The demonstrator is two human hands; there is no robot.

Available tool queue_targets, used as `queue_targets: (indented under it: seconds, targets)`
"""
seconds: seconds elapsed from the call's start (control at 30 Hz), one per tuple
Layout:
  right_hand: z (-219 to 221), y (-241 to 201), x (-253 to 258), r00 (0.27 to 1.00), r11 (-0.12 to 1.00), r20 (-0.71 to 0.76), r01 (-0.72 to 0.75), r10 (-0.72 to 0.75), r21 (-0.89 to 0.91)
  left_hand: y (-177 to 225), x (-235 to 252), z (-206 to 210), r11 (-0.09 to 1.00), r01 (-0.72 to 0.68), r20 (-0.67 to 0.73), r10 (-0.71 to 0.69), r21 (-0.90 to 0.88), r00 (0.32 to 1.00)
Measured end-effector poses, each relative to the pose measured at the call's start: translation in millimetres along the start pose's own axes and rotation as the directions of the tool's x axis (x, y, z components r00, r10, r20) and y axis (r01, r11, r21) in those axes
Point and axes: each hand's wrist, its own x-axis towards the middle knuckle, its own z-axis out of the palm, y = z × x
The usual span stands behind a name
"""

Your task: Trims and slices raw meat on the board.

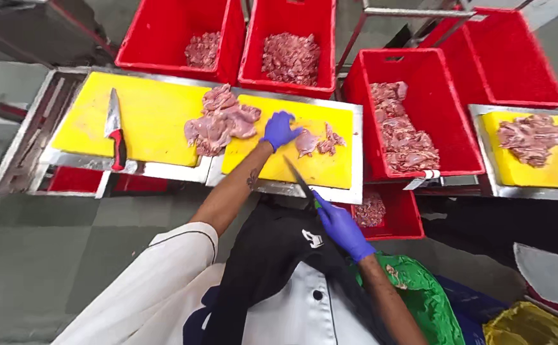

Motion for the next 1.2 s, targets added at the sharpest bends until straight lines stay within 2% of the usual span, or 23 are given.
queue_targets:
  seconds: [0.03,0.1,0.17,0.23,0.3,0.37,0.43,0.5,0.6,0.67,0.77,0.83,0.87,0.9,0.93,0.97,1.03,1.1,1.13,1.2]
  targets:
    - [1.9,-5.5,8.3,0.999,0.999,0.016,0.028,-0.028,0.022,9.0,4.5,21.3,1.0,-0.021,0.087,0.021,0.005,0.996]
    - [3.6,-18.0,23.2,0.996,0.995,0.046,0.071,-0.074,0.066,21.4,8.5,33.4,0.998,-0.054,0.187,0.056,-0.012,0.981]
    - [10.4,-24.8,32.7,0.992,0.987,0.054,0.107,-0.114,0.118,23.3,7.2,33.1,0.991,-0.09,0.189,0.107,-0.095,0.976]
    - [18.3,-25.3,39.9,0.987,0.982,0.079,0.125,-0.137,0.144,25.6,8.5,32.4,0.982,-0.058,0.178,0.09,-0.181,0.98]
    - [23.8,-24.3,45.1,0.984,0.977,0.097,0.136,-0.153,0.162,33.3,14.3,32.3,0.981,-0.007,0.223,0.051,-0.192,0.974]
    - [22.4,-23.2,48.3,0.981,0.976,0.1,0.152,-0.168,0.154,40.1,24.2,36.2,0.986,-0.017,0.239,0.057,-0.167,0.969]
    - [16.3,-24.9,47.9,0.979,0.98,0.117,0.151,-0.165,0.127,40.2,29.5,38.3,0.962,-0.017,0.225,0.081,-0.272,0.971]
    - [15.1,-29.9,47.4,0.974,0.982,0.155,0.147,-0.164,0.117,34.4,20.4,31.8,0.875,0.003,0.202,0.109,-0.485,0.973]
    - [15.2,-13.6,54.3,0.982,0.979,0.109,0.135,-0.153,0.152,43.1,6.0,1.1,0.601,0.077,0.215,0.161,-0.795,0.963]
    - [5.5,12.9,62.3,0.998,0.975,0.002,0.064,-0.066,0.214,50.7,-0.7,-28.0,0.456,0.078,0.202,0.231,-0.886,0.952]
    - [-20.1,54.2,69.8,0.973,0.936,-0.159,-0.106,0.167,0.337,49.0,-16.5,-51.4,0.343,0.056,0.17,0.311,-0.938,0.935]
    - [-35.7,63.6,70.1,0.946,0.922,-0.211,-0.163,0.247,0.351,36.8,-27.9,-49.0,0.381,0.07,0.196,0.304,-0.922,0.932]
    - [-39.0,59.8,67.9,0.939,0.924,-0.226,-0.172,0.258,0.34,26.2,-31.1,-40.7,0.48,0.048,0.205,0.28,-0.876,0.938]
    - [-39.6,51.7,65.0,0.938,0.93,-0.236,-0.168,0.252,0.327,12.9,-30.4,-28.7,0.64,-0.015,0.185,0.244,-0.768,0.952]
    - [-36.2,42.7,61.8,0.941,0.937,-0.244,-0.152,0.234,0.315,-3.0,-26.0,-14.8,0.822,-0.1,0.141,0.214,-0.561,0.967]
    - [-29.5,34.2,59.1,0.947,0.944,-0.246,-0.129,0.209,0.304,-19.8,-20.1,-2.7,0.932,-0.151,0.099,0.193,-0.329,0.976]
    - [-15.6,22.2,59.5,0.964,0.962,-0.209,-0.108,0.163,0.25,-44.9,-8.2,9.6,0.982,-0.16,-0.018,0.159,-0.105,0.987]
    - [-7.3,16.4,64.8,0.969,0.98,-0.202,-0.107,0.14,0.169,-50.9,1.7,8.1,0.99,-0.139,-0.126,0.136,-0.015,0.983]
    - [-6.4,12.2,65.0,0.968,0.987,-0.214,-0.104,0.128,0.123,-49.9,-1.2,7.2,0.987,-0.163,-0.177,0.161,0.001,0.971]
    - [-11.8,-2.6,59.3,0.973,0.994,-0.206,-0.101,0.106,0.033,-37.1,-17.7,9.3,0.944,-0.33,-0.213,0.328,0.028,0.92]
